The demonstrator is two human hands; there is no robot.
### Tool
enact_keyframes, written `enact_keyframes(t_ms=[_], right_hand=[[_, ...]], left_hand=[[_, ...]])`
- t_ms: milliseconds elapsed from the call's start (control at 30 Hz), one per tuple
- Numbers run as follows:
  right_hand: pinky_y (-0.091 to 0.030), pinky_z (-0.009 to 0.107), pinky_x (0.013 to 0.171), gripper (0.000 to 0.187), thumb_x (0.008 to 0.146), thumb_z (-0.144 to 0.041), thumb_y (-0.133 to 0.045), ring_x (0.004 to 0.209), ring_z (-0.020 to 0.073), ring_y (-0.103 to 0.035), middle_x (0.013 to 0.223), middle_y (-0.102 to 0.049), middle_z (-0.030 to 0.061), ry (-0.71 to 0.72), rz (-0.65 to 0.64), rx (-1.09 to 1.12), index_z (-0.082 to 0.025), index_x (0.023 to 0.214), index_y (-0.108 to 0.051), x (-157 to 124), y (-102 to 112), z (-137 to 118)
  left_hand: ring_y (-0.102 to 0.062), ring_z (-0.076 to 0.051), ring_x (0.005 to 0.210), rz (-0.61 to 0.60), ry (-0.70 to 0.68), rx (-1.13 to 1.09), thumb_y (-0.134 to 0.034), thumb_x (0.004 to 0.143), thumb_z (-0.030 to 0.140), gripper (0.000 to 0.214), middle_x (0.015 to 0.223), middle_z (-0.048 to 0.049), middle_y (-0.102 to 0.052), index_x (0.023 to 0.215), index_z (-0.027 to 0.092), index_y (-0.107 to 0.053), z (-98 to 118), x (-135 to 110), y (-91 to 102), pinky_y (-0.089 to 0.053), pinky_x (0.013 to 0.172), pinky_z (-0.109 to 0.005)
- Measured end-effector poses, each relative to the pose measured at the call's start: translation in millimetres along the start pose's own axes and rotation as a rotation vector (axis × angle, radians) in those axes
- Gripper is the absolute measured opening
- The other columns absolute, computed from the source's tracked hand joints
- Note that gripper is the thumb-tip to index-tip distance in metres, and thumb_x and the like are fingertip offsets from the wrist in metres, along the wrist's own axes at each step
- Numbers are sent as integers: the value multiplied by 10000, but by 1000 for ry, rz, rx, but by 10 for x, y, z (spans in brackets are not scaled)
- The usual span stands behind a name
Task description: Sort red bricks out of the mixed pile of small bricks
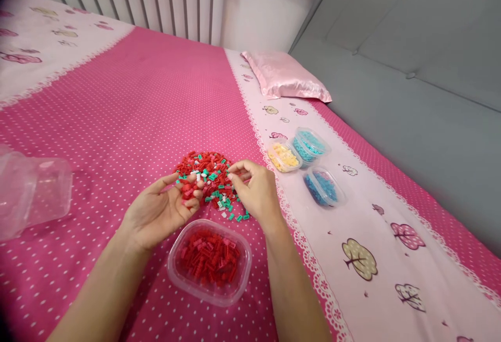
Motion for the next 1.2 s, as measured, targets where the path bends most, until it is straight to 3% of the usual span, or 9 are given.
enact_keyframes(t_ms=[167,267,500,600,733,933,1067,1200], right_hand=[[-463,240,601,96,728,-223,-600,642,136,-607,738,-684,12,-41,57,-71,-181,783,-667,-28,64,2],[-465,244,605,98,728,-219,-596,644,139,-617,737,-687,7,-53,71,-108,-188,784,-670,-59,90,-5],[-469,259,614,114,731,-235,-583,642,151,-626,726,-690,6,-57,140,-215,-201,792,-673,-187,255,-134],[-474,257,612,121,734,-239,-574,637,149,-625,740,-692,9,-58,113,-214,-201,800,-667,-299,344,-110],[-480,264,625,142,737,-252,-566,665,155,-636,768,-696,11,-161,45,-215,-205,835,-658,-640,515,156],[-490,308,664,183,759,-312,-547,685,182,-645,790,-695,24,-388,26,-234,-210,881,-638,-1541,845,707],[-486,313,622,190,772,-375,-555,575,178,-604,704,-665,16,-478,185,-271,-216,837,-635,-2037,951,888],[-464,302,619,225,818,-402,-511,566,169,-563,693,-637,23,-376,322,-343,-210,815,-629,-2165,925,863]], left_hand=[[-434,-68,449,99,-80,-4,-318,888,142,268,595,-17,-469,690,134,-499,141,-67,53,-324,341,-137],[-381,-57,413,87,-111,-4,-292,894,150,285,577,5,-426,674,143,-474,218,-109,51,-263,308,-129],[-344,-67,392,55,-160,66,-286,841,141,283,553,-1,-420,643,142,-488,305,-166,30,-270,308,-152],[-344,-72,390,40,-198,118,-300,808,129,271,554,-14,-438,631,138,-506,313,-188,-14,-266,307,-158],[-351,-76,393,30,-229,198,-305,788,121,276,565,-33,-467,621,133,-525,282,-223,-114,-248,300,-157],[-359,-75,401,-24,-242,283,-295,793,123,286,566,-31,-464,638,128,-535,194,-279,-295,-258,310,-150],[-357,-77,402,-41,-241,316,-300,794,123,273,569,-30,-465,636,137,-523,138,-328,-391,-248,308,-152],[-359,-75,412,-104,-191,266,-328,779,121,213,581,-15,-453,659,146,-502,38,-369,-485,-264,326,-160]])
Point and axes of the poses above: each hand's wrist, its own x-axis towards the middle knuckle, its own y-axis out of the back of the hand, z = x × y, the point moved 6 cm from there along x, towards the middle knuckle
